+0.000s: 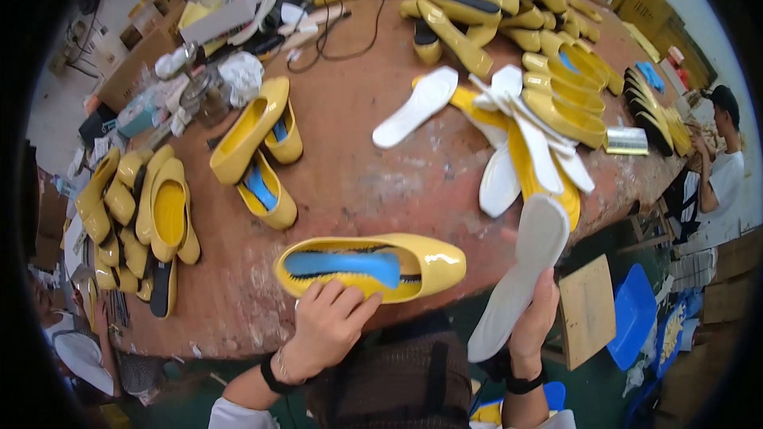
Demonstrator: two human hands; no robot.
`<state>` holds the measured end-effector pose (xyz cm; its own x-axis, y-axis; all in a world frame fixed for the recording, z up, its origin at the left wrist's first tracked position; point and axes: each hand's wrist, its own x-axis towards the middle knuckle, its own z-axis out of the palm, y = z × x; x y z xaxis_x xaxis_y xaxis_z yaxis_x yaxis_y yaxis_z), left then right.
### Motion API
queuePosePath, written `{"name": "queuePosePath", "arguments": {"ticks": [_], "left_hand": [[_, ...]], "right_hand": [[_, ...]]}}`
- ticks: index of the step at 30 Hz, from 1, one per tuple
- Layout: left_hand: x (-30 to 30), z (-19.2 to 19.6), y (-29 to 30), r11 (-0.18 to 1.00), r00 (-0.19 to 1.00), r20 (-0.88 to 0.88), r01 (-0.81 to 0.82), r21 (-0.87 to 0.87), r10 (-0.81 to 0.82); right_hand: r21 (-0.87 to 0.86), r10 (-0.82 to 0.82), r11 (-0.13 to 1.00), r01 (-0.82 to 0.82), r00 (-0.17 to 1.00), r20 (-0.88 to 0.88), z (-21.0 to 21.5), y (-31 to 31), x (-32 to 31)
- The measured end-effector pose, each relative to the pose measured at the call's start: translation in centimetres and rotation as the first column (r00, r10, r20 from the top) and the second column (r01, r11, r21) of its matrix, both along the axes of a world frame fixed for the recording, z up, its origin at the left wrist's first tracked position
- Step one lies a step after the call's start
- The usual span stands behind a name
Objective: The person is seen cleaning the yellow shoes with a cloth.
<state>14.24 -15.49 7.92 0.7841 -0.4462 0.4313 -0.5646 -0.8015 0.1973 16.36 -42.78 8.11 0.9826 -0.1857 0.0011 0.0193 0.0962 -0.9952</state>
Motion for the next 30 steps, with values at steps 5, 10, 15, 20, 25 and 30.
{"name": "queuePosePath", "arguments": {"ticks": [5,10,15,20,25,30], "left_hand": [[-8.7,-3.5,3.4,0.955,0.931,-0.214,-0.295,0.032,0.294],[-13.7,-5.6,6.7,0.808,0.79,-0.175,-0.583,0.08,0.587],[-14.2,-9.6,9.3,0.678,0.756,-0.288,-0.654,-0.335,0.587],[-14.1,-11.8,9.3,0.626,0.822,-0.258,-0.558,-0.544,0.508],[-14.1,-12.2,9.4,0.632,0.816,-0.266,-0.568,-0.526,0.512],[-14.0,-12.0,9.6,0.641,0.828,-0.255,-0.551,-0.534,0.499]], "right_hand": [[-0.705,0.339,0.706,-0.065,0.905,0.256,0.8,4.1,1.5],[-0.874,0.811,0.414,-0.254,0.538,0.228,-2.0,10.0,2.0],[-0.846,0.894,0.35,-0.403,0.413,0.173,-5.4,16.0,0.5],[-0.789,0.953,0.274,-0.55,0.263,0.147,-7.3,20.7,-1.1],[-0.762,0.957,0.268,-0.589,0.251,0.142,-8.1,22.4,-1.8],[-0.751,0.967,0.231,-0.619,0.233,0.105,-8.7,23.2,-2.0]]}}
